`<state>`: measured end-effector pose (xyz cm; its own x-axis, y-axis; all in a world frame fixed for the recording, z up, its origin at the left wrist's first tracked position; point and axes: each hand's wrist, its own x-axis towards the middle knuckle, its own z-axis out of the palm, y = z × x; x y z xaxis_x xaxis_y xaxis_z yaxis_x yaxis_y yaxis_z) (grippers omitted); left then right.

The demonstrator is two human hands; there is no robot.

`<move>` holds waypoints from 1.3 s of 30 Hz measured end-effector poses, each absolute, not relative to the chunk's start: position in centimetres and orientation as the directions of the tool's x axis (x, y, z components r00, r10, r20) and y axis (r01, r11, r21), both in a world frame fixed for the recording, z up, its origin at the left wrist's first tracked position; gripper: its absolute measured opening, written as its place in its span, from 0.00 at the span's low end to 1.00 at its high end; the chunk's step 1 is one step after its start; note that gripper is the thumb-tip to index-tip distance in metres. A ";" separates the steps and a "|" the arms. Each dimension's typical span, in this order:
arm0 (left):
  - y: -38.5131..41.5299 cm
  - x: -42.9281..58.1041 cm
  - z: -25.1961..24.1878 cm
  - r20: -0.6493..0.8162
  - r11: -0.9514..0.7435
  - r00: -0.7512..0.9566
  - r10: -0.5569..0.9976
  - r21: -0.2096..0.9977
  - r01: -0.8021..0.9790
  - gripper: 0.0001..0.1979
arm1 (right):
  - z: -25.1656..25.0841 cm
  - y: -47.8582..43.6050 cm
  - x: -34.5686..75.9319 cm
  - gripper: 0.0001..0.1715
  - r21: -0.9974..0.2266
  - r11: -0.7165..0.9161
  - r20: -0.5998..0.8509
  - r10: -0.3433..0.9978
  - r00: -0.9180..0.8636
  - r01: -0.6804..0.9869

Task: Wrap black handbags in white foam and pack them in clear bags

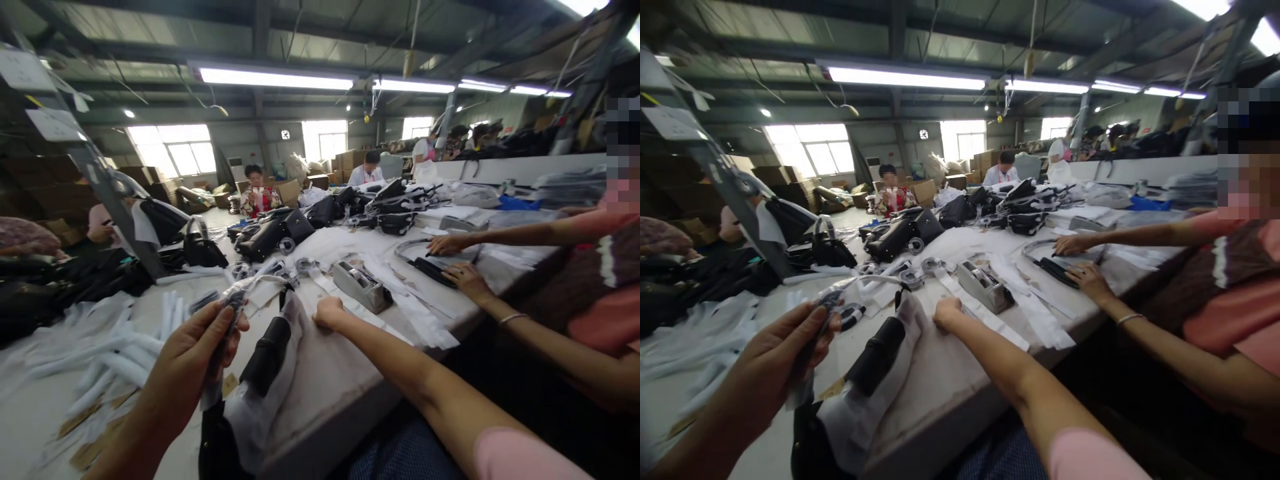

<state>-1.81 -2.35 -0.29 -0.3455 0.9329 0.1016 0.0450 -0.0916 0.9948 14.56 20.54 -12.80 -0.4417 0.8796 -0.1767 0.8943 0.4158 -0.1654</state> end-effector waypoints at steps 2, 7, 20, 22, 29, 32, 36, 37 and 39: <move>-2.6 -1.8 0.0 0.109 -0.094 -0.330 0.937 0.994 0.061 0.18 | -12.6 20.0 15.3 0.18 -0.226 0.377 -0.161 0.895 -0.416 0.898; -3.1 -1.7 0.8 0.069 -0.041 -0.360 0.930 0.996 0.084 0.22 | -11.2 17.3 18.0 0.26 -0.459 0.445 0.033 0.874 -0.485 0.769; -3.7 -0.3 1.0 0.229 -0.210 -0.423 0.877 0.973 0.094 0.25 | -3.2 6.0 13.8 0.22 -0.952 0.237 0.305 0.671 -0.675 -0.195; -3.9 -0.3 0.9 0.234 -0.207 -0.432 0.871 0.972 0.109 0.25 | -3.2 5.8 12.8 0.21 -0.937 0.269 0.348 0.659 -0.667 -0.224; -4.2 -0.8 0.7 0.364 -0.235 -0.469 0.805 0.921 0.311 0.24 | -2.5 4.7 12.4 0.26 -0.918 0.081 0.359 0.591 -0.722 -0.389; -4.1 -0.6 0.7 0.370 -0.186 -0.485 0.793 0.904 0.385 0.25 | -2.3 4.4 12.6 0.30 -0.900 -0.013 0.338 0.610 -0.716 -0.437; -3.8 -0.1 0.7 0.367 -0.184 -0.460 0.809 0.900 0.395 0.30 | -2.9 4.4 11.9 0.31 -0.882 -0.026 0.303 0.734 -0.607 -0.471; -3.8 -0.1 0.7 0.337 -0.176 -0.438 0.834 0.913 0.368 0.32 | -3.2 4.6 11.7 0.32 -0.884 -0.010 0.299 0.756 -0.582 -0.467; -3.8 -0.3 0.8 0.247 -0.116 -0.397 0.884 0.939 0.324 0.34 | -3.6 4.9 11.3 0.32 -0.894 0.048 0.315 0.774 -0.550 -0.445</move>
<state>-0.26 -3.81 0.80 -0.3972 0.8840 0.2465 0.3243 -0.1161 0.9388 11.33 4.88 -3.60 -0.5500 0.7736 0.3149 -0.4448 0.0478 -0.8943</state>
